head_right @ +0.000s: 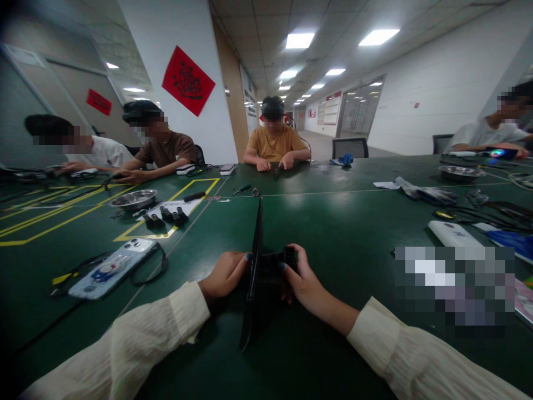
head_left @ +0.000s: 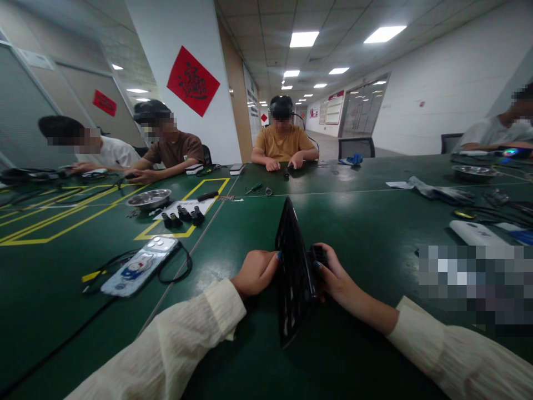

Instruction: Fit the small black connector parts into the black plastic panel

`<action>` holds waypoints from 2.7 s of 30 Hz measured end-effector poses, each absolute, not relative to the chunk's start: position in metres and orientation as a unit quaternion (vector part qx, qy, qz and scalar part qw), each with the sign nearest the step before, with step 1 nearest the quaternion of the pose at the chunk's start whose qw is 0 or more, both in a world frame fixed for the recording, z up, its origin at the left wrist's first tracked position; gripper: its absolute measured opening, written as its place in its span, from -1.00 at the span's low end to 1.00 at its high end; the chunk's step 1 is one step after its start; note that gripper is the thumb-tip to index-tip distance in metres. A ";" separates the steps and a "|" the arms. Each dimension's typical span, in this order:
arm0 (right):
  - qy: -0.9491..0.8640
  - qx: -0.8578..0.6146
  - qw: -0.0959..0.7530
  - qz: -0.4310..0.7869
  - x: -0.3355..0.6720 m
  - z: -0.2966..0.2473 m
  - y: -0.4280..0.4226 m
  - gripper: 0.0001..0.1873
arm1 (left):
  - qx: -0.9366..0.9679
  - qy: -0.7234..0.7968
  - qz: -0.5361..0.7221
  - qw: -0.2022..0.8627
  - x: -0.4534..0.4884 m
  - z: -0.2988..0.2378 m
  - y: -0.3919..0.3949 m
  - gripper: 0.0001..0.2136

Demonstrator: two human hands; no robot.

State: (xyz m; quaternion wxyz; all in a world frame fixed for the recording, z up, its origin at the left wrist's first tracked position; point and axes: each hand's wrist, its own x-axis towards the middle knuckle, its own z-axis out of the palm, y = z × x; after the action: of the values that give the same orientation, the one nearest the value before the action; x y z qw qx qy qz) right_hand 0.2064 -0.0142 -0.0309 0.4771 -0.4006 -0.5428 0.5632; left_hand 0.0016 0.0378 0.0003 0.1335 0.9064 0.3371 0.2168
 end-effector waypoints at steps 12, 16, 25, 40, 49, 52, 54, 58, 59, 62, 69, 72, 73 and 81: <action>-0.541 -0.387 0.482 0.570 0.207 -0.039 -0.010 -0.40 | 0.912 0.322 0.209 0.141 0.002 0.001 0.037 -0.60; -0.544 -0.390 0.480 0.567 0.208 -0.038 -0.011 -0.41 | 0.904 0.345 0.206 0.147 0.002 0.000 0.039 -0.59; -0.535 -0.384 0.487 0.574 0.207 -0.040 -0.010 -0.40 | 0.913 0.281 0.211 0.207 0.001 0.001 0.040 -0.57; -0.536 -0.394 0.479 0.573 0.207 -0.036 -0.011 -0.41 | 0.907 0.319 0.203 0.188 0.003 0.001 0.039 -0.58; -0.534 -0.385 0.484 0.576 0.207 -0.038 -0.011 -0.43 | 0.913 0.290 0.215 0.189 0.002 0.002 0.038 -0.59; -0.534 -0.382 0.481 0.581 0.207 -0.035 -0.012 -0.45 | 0.913 0.291 0.219 0.184 0.002 0.002 0.037 -0.60; -0.535 -0.381 0.482 0.580 0.207 -0.034 -0.013 -0.45 | 0.912 0.294 0.223 0.178 0.002 0.002 0.037 -0.61; -0.534 -0.386 0.479 0.580 0.207 -0.033 -0.013 -0.43 | 0.914 0.289 0.228 0.172 0.002 0.003 0.037 -0.62; -0.533 -0.387 0.477 0.582 0.207 -0.033 -0.013 -0.44 | 0.914 0.288 0.227 0.172 0.002 0.003 0.037 -0.62; -0.531 -0.391 0.477 0.581 0.206 -0.032 -0.013 -0.43 | 0.916 0.290 0.221 0.170 0.001 0.002 0.037 -0.64; -0.519 -0.395 0.483 0.584 0.207 -0.034 -0.011 -0.42 | 0.927 0.280 0.213 0.132 0.001 -0.001 0.038 -0.71; -0.524 -0.393 0.484 0.581 0.207 -0.035 -0.011 -0.41 | 0.928 0.278 0.212 0.127 0.001 -0.001 0.038 -0.71; -0.525 -0.395 0.482 0.580 0.207 -0.034 -0.012 -0.41 | 0.928 0.277 0.213 0.126 0.001 0.000 0.038 -0.71; -0.529 -0.398 0.481 0.574 0.207 -0.033 -0.012 -0.42 | 0.914 0.317 0.213 0.135 0.002 -0.001 0.038 -0.66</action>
State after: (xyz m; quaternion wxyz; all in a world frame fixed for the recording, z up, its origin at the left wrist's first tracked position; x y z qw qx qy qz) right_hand 0.2067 -0.0117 -0.0327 0.4810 -0.3984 -0.5291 0.5745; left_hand 0.0015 0.0382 -0.0006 0.1351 0.9140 0.3174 0.2134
